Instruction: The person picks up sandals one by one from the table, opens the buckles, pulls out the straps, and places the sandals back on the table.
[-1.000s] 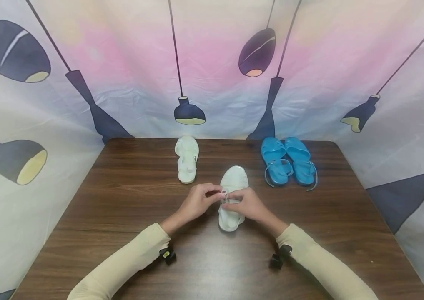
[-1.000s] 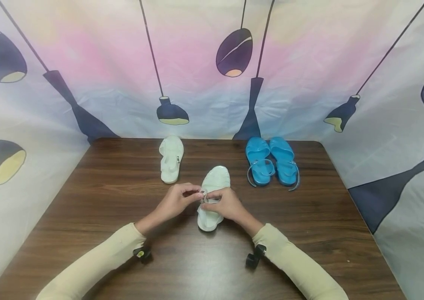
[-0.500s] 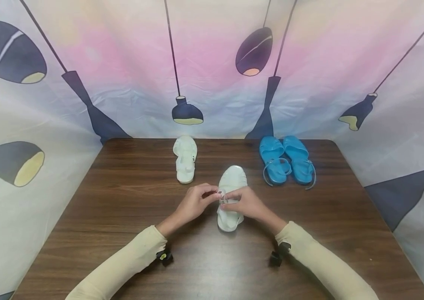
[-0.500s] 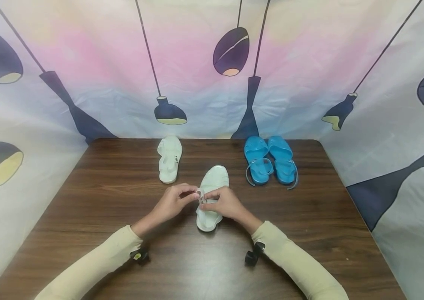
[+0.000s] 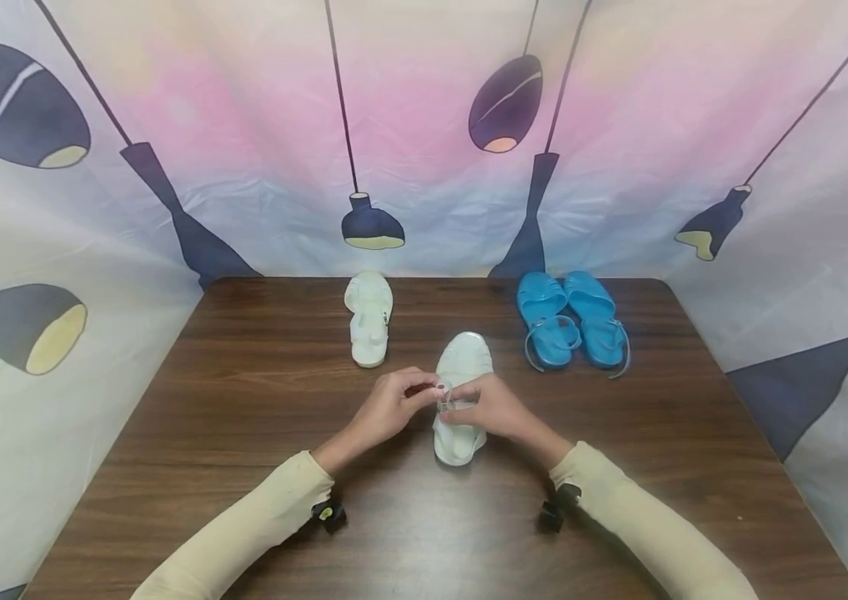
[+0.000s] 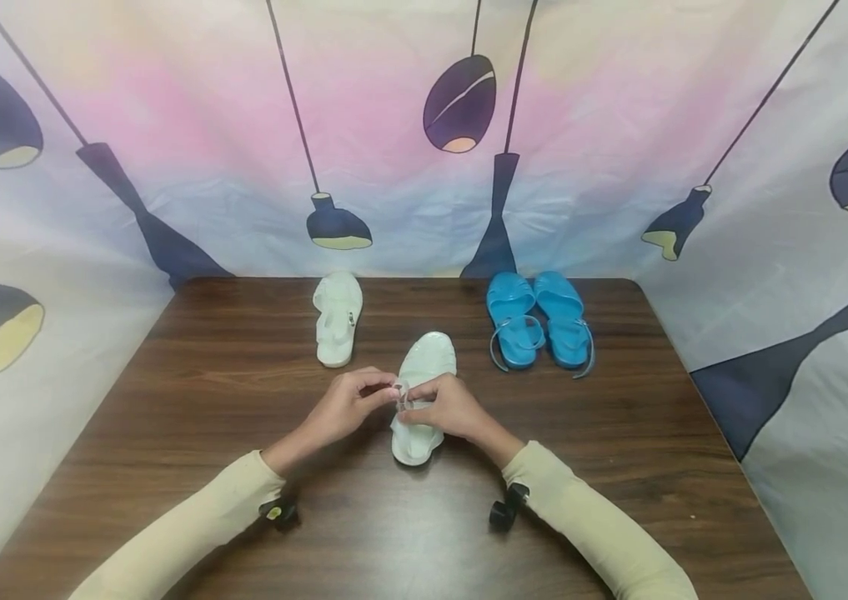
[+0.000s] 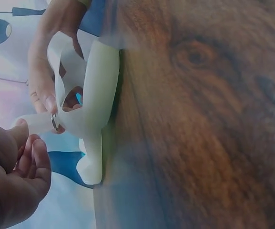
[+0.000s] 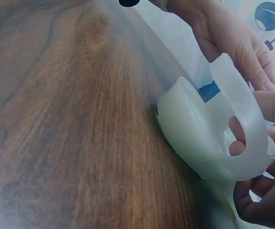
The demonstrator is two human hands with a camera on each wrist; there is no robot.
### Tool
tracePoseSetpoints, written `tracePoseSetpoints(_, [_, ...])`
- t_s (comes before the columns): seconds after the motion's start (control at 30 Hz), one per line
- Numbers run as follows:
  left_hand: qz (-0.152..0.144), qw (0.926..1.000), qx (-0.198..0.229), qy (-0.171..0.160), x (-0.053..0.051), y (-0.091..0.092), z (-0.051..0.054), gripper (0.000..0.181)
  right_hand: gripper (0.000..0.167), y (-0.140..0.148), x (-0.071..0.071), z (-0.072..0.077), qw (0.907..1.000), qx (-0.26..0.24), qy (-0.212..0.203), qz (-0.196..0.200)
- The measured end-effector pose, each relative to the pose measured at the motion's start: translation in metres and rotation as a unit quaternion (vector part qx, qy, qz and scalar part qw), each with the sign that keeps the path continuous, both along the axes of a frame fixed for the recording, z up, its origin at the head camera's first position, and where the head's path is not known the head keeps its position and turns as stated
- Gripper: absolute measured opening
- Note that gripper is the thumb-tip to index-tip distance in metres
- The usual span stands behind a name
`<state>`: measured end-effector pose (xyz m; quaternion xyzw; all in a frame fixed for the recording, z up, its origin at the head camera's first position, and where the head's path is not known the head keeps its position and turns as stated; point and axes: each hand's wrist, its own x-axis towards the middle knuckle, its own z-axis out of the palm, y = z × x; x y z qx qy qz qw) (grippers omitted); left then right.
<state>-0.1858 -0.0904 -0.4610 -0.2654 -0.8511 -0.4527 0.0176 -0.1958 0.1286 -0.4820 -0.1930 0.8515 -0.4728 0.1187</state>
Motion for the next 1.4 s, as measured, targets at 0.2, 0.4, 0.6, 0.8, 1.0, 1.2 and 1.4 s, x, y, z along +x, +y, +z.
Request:
tracePoseSetpoints(0.2, [-0.001,0.9999,-0.008,0.011,-0.004,-0.003,0.005,0.017,0.029,0.0,-0.003,0.001,1.0,0.003,0.001,0.006])
tracePoseSetpoints(0.4, [-0.01,0.9992,-0.027,0.028,-0.009,-0.015,0.021,0.013,0.028,0.001,0.001,0.002,1.0,0.004,0.0,-0.001])
tracePoseSetpoints(0.6, [-0.014,0.9985,-0.049,0.021,-0.007,-0.029,0.024,0.009,0.028,0.002,0.004,0.003,1.0,-0.005,0.002,0.002])
tracePoseSetpoints(0.8, [-0.012,0.9978,-0.065,-0.006,-0.003,-0.04,0.019,0.007,0.026,0.004,0.006,-0.001,0.9996,-0.026,0.002,0.003])
tracePoseSetpoints(1.0, [-0.026,0.9951,-0.087,-0.039,0.001,-0.05,0.013,0.004,0.026,0.004,0.006,-0.002,0.9992,-0.037,0.008,0.006])
tracePoseSetpoints(1.2, [-0.045,0.9926,-0.099,-0.055,0.003,-0.055,0.005,0.004,0.027,0.004,0.006,-0.006,0.999,-0.043,0.01,0.003])
tracePoseSetpoints(1.4, [-0.063,0.9887,-0.122,-0.06,0.004,-0.053,0.001,0.003,0.027,0.005,0.005,-0.008,0.999,-0.044,0.012,-0.001])
